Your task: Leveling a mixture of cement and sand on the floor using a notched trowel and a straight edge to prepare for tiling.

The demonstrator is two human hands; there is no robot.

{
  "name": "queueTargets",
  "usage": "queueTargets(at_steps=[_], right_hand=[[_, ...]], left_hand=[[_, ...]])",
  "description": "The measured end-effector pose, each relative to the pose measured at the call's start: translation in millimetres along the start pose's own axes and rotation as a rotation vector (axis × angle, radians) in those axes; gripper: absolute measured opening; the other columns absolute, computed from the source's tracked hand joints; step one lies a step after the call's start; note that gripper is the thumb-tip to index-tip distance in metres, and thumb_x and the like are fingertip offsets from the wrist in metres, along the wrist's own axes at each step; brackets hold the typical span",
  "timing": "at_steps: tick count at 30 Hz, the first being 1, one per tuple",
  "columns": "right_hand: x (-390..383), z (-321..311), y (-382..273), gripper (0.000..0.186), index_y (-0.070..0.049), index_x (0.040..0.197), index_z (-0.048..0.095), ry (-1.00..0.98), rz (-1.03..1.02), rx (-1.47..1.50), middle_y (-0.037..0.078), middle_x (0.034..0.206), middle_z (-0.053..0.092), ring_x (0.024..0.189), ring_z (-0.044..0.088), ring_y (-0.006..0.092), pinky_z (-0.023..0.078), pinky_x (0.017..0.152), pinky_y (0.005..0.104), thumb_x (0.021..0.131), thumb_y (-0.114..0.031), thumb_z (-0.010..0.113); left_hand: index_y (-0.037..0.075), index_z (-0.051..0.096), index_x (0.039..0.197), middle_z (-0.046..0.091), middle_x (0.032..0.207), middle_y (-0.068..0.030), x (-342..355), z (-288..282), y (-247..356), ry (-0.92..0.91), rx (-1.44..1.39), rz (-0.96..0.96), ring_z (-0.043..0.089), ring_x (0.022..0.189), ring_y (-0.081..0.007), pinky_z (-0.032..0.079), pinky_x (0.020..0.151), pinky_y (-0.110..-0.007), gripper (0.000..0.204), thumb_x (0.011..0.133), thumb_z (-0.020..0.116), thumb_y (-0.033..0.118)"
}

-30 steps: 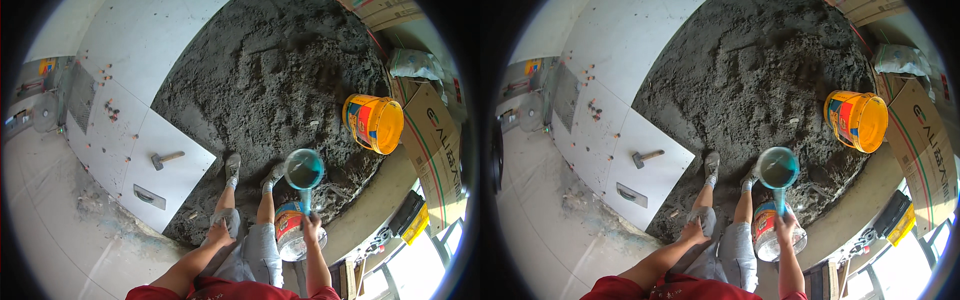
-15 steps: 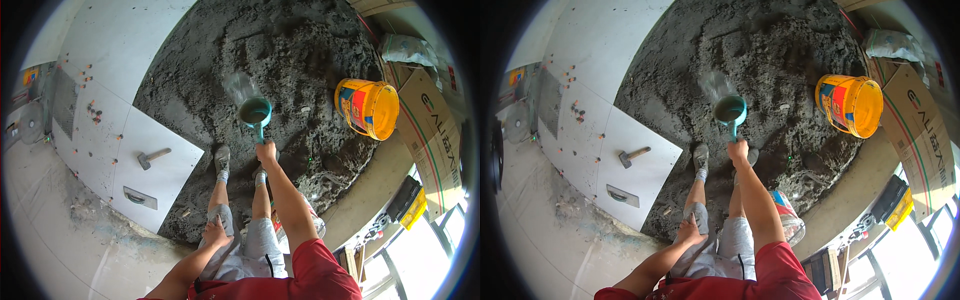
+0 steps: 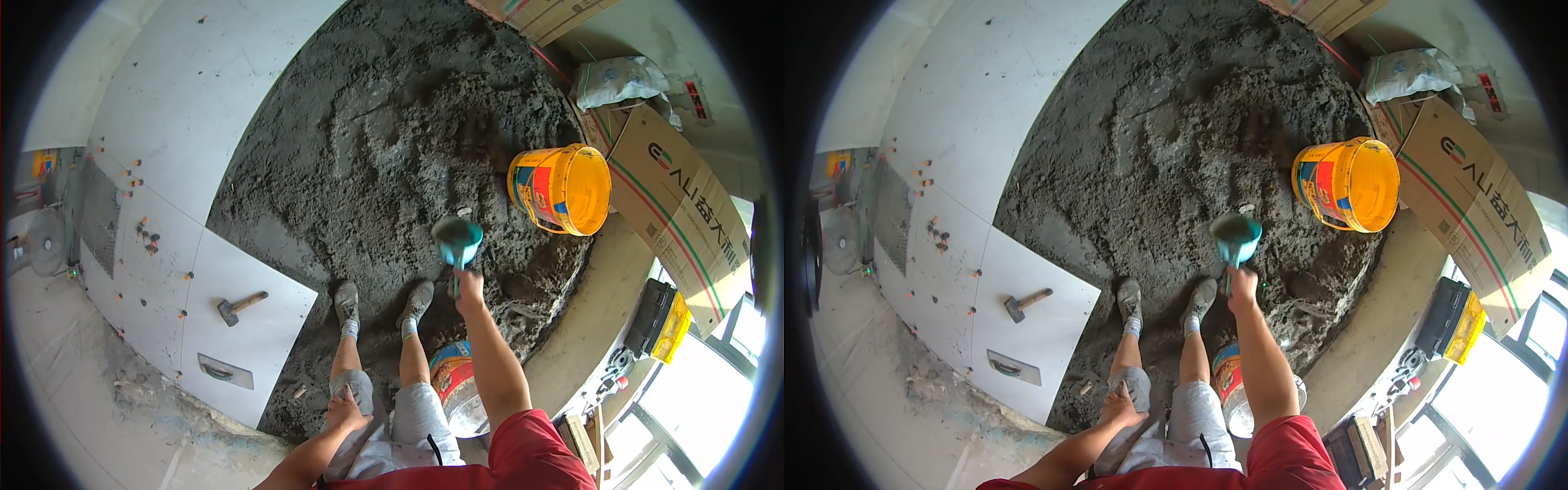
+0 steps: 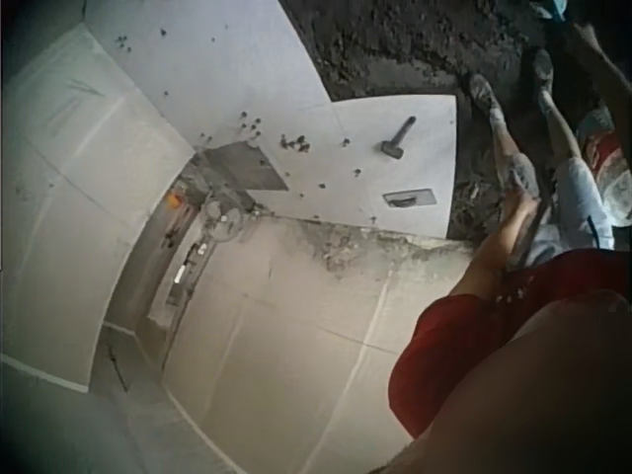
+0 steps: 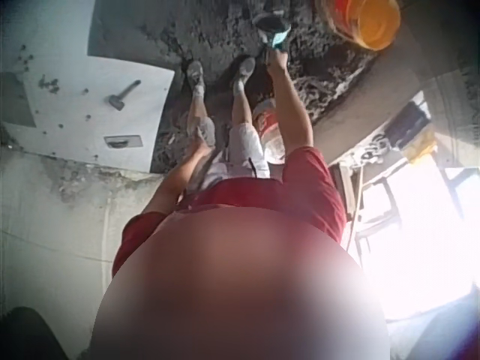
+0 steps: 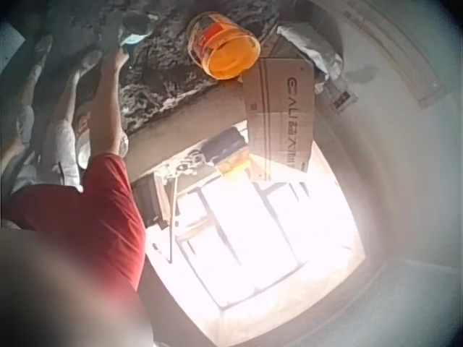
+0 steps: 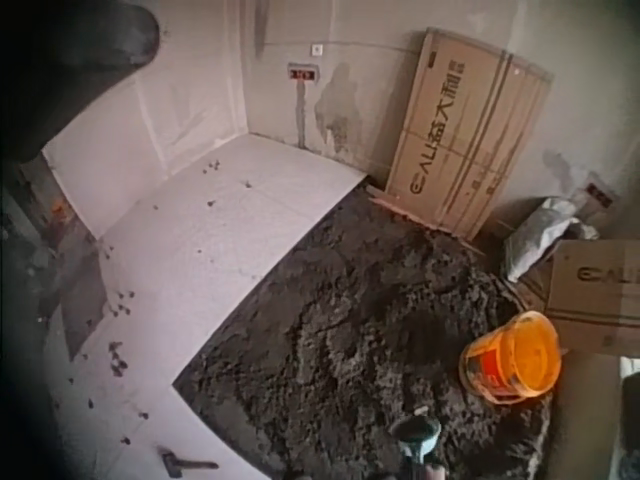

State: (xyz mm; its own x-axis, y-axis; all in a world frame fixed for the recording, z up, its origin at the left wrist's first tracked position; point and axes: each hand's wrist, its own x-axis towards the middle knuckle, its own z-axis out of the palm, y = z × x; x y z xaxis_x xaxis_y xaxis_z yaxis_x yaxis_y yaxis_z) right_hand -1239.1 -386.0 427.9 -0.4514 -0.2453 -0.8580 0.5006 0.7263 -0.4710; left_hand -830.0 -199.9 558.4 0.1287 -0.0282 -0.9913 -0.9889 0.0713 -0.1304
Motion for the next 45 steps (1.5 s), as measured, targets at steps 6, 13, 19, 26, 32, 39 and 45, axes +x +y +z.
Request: queueTargets(at_steps=[6, 13, 19, 26, 32, 39, 45], right_hand=[[-77.6, -82.1, -53.4, 0.008, -0.006, 0.09, 0.062, 0.192, -0.033, 0.195, 0.007, 0.074, 0.059, 0.055, 0.061, 0.0221, 0.045, 0.039, 0.0391, 0.089, -0.003, 0.069], [-430.8, -293.7, 50.8, 0.015, 0.004, 0.09, 0.073, 0.323, -0.101, 0.124, 0.007, 0.076, 0.067, 0.065, 0.063, 0.0168, 0.048, 0.058, 0.0345, 0.088, -0.011, 0.071], [-580.6, -351.5, 133.5, 0.021, 0.005, 0.094, 0.075, 0.449, -0.138, 0.427, 0.01, 0.082, 0.07, 0.069, 0.066, 0.0195, 0.051, 0.064, 0.0363, 0.086, -0.014, 0.07], [-515.9, -426.3, 5.5, 0.016, -0.003, 0.088, 0.071, 0.139, -0.407, 0.812, 0.004, 0.073, 0.061, 0.055, 0.056, 0.0166, 0.042, 0.048, 0.0318, 0.094, -0.018, 0.073], [-596.7, -468.5, 20.2, 0.033, -0.003, 0.112, 0.071, 0.082, -0.679, 0.442, 0.009, 0.089, 0.074, 0.072, 0.069, 0.0159, 0.055, 0.062, 0.0315, 0.092, -0.029, 0.076], [-693.8, -458.1, 475.1, 0.04, -0.007, 0.109, 0.077, 0.72, -0.172, 0.159, 0.02, 0.109, 0.075, 0.104, 0.072, 0.0378, 0.057, 0.093, 0.0473, 0.082, -0.035, 0.07], [-959.6, -324.0, 863.8, 0.014, -0.009, 0.082, 0.062, 1.337, 0.415, 1.525, 0.001, 0.065, 0.057, 0.049, 0.054, 0.0125, 0.038, 0.04, 0.0275, 0.093, -0.015, 0.068]], left_hand=[[0.015, 0.0, 0.169, 0.039, 0.158, -0.0222, -44.5, -5.0, -7.1, 0.065, 0.002, 0.087, 0.047, 0.141, -0.0397, 0.046, 0.108, -0.057, 0.131, 0.079, 0.078, 0.07], [0.006, 0.048, 0.155, 0.058, 0.145, -0.0299, -111.2, -11.5, -113.9, 0.131, -0.181, 0.454, 0.055, 0.138, -0.0423, 0.044, 0.114, -0.045, 0.095, 0.087, 0.065, 0.07], [0.009, 0.064, 0.126, 0.069, 0.095, -0.0045, -211.2, -43.7, -213.6, 0.064, -0.669, 0.321, 0.063, 0.08, -0.0169, 0.049, 0.061, -0.039, 0.05, 0.099, 0.064, 0.052], [0.006, 0.051, 0.146, 0.072, 0.108, -0.0167, -323.9, -57.7, -237.3, 0.439, -0.565, 0.196, 0.071, 0.098, -0.0312, 0.055, 0.077, -0.053, 0.061, 0.102, 0.06, 0.046], [0.002, 0.062, 0.129, 0.071, 0.103, -0.0139, -347.6, 24.3, -221.5, 0.481, -0.518, 0.5, 0.07, 0.088, -0.0306, 0.056, 0.077, -0.045, 0.044, 0.102, 0.059, 0.037], [0.007, 0.064, 0.115, 0.065, 0.091, -0.005, -347.6, 31.8, -124.7, 0.241, 0.068, 0.741, 0.059, 0.073, -0.0189, 0.047, 0.06, -0.035, 0.03, 0.103, 0.059, 0.034], [0.014, 0.058, 0.096, 0.058, 0.081, 0.0029, -323.8, 65.6, -52.6, 0.183, 0.408, 0.885, 0.049, 0.06, -0.0064, 0.031, 0.042, -0.024, 0.021, 0.104, 0.06, 0.033]])
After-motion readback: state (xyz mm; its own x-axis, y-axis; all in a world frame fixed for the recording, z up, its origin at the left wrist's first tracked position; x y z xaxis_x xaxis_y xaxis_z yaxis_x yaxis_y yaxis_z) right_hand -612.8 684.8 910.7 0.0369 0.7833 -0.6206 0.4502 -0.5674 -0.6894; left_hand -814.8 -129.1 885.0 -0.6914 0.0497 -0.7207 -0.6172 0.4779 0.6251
